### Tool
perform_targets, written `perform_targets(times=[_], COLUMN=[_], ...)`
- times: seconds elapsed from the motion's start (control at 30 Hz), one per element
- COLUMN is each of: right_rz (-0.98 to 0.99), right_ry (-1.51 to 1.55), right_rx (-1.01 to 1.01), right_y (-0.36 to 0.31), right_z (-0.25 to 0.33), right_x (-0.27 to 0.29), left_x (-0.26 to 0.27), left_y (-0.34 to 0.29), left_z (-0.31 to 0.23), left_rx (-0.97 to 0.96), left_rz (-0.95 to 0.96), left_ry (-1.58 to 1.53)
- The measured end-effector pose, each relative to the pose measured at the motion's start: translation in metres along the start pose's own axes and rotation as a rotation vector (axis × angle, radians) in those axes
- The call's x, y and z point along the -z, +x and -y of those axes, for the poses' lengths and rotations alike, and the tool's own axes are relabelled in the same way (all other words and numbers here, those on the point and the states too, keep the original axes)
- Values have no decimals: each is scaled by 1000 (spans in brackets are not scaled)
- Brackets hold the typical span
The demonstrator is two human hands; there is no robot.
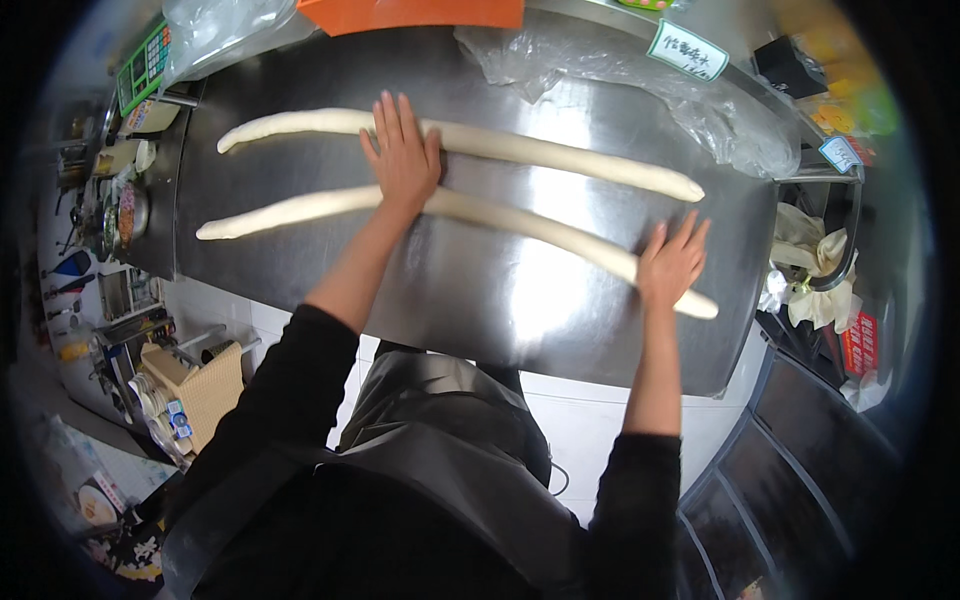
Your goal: The person rolls two long dough ropes on a stainless steel counter, then pinches off small dough pieces from the ropes and arranges them in rows. The person uses both hands to tear and place the dough pieces without tools.
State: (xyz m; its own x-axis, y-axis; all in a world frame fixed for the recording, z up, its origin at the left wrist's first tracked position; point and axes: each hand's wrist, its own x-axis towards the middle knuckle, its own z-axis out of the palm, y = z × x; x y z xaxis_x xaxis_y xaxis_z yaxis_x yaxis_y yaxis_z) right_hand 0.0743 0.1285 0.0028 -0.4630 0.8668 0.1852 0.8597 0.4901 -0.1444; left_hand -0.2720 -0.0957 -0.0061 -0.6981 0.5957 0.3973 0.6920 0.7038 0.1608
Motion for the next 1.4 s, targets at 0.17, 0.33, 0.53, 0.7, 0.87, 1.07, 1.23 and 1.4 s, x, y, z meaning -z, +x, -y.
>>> perform_targets(times=[0.17,0.33,0.53,0.7,0.87,1.07,1.23,1.4], right_rz=[58,190,37,-189,290,381,-92,40], right_ry=[6,-90,268,298,-10,-28,89,102], right_rx=[304,306,262,69,264,265,87,291], right_y=[-16,-104,-93,-38,-146,-183,-56,-72], right_z=[-18,-16,232,360,316,285,309,298], right_x=[6,50,5,-49,-5,14,-44,-33], left_x=[45,121,44,9,82,117,49,73], left_y=[-48,-143,-44,26,-87,-108,6,-27], left_z=[34,93,90,137,182,221,225,281], left_rx=[-81,-191,1,61,-196,-272,-53,16], left_rz=[339,545,365,267,534,501,108,344], left_ry=[-57,-176,-164,-66,-138,-239,-83,-41])
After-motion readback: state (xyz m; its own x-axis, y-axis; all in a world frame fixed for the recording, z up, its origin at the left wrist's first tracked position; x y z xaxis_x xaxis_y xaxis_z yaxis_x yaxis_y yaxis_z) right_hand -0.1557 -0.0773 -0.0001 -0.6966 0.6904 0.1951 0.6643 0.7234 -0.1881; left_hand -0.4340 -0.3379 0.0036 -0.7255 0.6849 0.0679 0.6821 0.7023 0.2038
